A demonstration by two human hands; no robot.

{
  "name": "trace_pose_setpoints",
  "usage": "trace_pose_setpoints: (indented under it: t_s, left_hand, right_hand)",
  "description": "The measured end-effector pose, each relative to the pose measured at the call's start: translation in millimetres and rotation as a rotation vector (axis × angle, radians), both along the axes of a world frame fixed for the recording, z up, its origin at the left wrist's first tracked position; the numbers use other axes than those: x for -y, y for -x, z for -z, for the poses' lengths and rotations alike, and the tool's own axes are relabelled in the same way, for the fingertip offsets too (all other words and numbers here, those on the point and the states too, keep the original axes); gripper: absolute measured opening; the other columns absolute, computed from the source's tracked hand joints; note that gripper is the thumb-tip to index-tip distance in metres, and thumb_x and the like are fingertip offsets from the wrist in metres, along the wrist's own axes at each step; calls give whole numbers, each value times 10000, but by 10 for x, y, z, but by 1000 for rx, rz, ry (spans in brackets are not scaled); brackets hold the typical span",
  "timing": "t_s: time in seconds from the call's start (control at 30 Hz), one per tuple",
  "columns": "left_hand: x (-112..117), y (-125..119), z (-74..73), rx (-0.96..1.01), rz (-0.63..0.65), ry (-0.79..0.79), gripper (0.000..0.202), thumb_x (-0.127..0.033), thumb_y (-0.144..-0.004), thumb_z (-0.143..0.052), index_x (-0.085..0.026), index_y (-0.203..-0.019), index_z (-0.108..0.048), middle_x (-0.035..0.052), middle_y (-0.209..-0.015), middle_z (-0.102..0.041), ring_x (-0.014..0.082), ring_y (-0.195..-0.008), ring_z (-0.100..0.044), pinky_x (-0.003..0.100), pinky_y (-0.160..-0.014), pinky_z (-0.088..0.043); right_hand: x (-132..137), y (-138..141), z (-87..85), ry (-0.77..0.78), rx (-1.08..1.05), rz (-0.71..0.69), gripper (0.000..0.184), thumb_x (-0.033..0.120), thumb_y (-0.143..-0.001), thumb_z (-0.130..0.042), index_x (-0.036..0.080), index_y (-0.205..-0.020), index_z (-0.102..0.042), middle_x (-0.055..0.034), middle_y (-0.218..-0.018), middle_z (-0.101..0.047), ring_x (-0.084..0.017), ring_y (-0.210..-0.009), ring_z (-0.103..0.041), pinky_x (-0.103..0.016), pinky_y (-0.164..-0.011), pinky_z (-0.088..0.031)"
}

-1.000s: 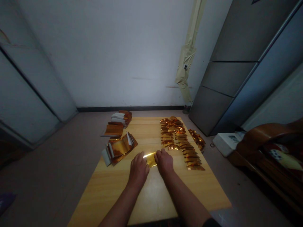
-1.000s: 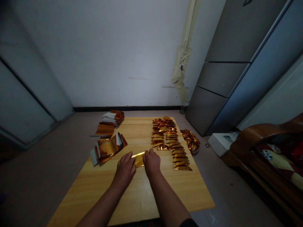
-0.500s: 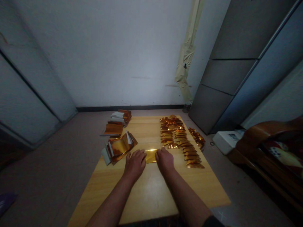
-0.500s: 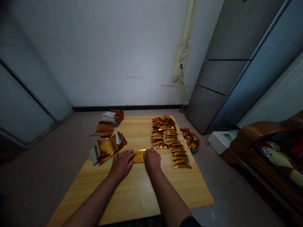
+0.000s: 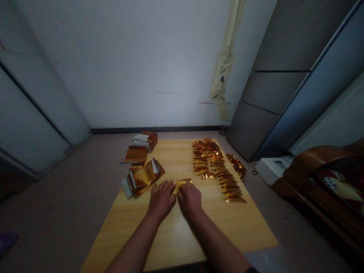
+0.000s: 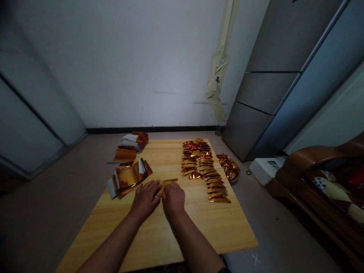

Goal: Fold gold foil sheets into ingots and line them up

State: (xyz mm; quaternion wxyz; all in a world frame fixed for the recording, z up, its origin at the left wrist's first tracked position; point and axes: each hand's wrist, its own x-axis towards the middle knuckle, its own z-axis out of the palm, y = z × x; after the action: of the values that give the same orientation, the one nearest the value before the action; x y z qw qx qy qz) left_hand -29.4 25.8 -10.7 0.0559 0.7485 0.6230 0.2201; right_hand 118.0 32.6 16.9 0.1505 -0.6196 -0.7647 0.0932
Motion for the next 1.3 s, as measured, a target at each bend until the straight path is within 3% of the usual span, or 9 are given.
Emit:
trace_pose_setpoints:
  t_s: [0.5,1.1,1.3]
  left_hand:
    - [5,13,-5,8,-10,8,341,-255,-840,-533,-294,-1167,-621,55,-1365,-586,268,-1288,-486,574,-1094,-264]
    - [-4,2,-42,9,-15,37,369,-256,-826,-536,-285,-1183,-622,40,-1374,-579,273,-1299,-479,577,-1102,-260]
    - [-9,-1,-69,0,-16,73,356,-271,-835,-528,-288,-1179,-619,35,-1392,-563,266,-1316,-460,565,-1107,-248]
  right_hand:
    - [-7,-49,0,80,-67,120,119,319,-792,-620,240,-876,-649,-41,-963,-632,-191,-900,-555,-259,-647,-325]
    - [-12,-550,-41,147,-185,241,67,206,-787,-578,213,-797,-643,-3,-852,-584,-122,-750,-514,-238,-588,-232]
    - [0,-578,-55,35,-348,235,201,144,-789,-519,215,-902,-670,-26,-960,-626,-152,-863,-558,-234,-659,-319]
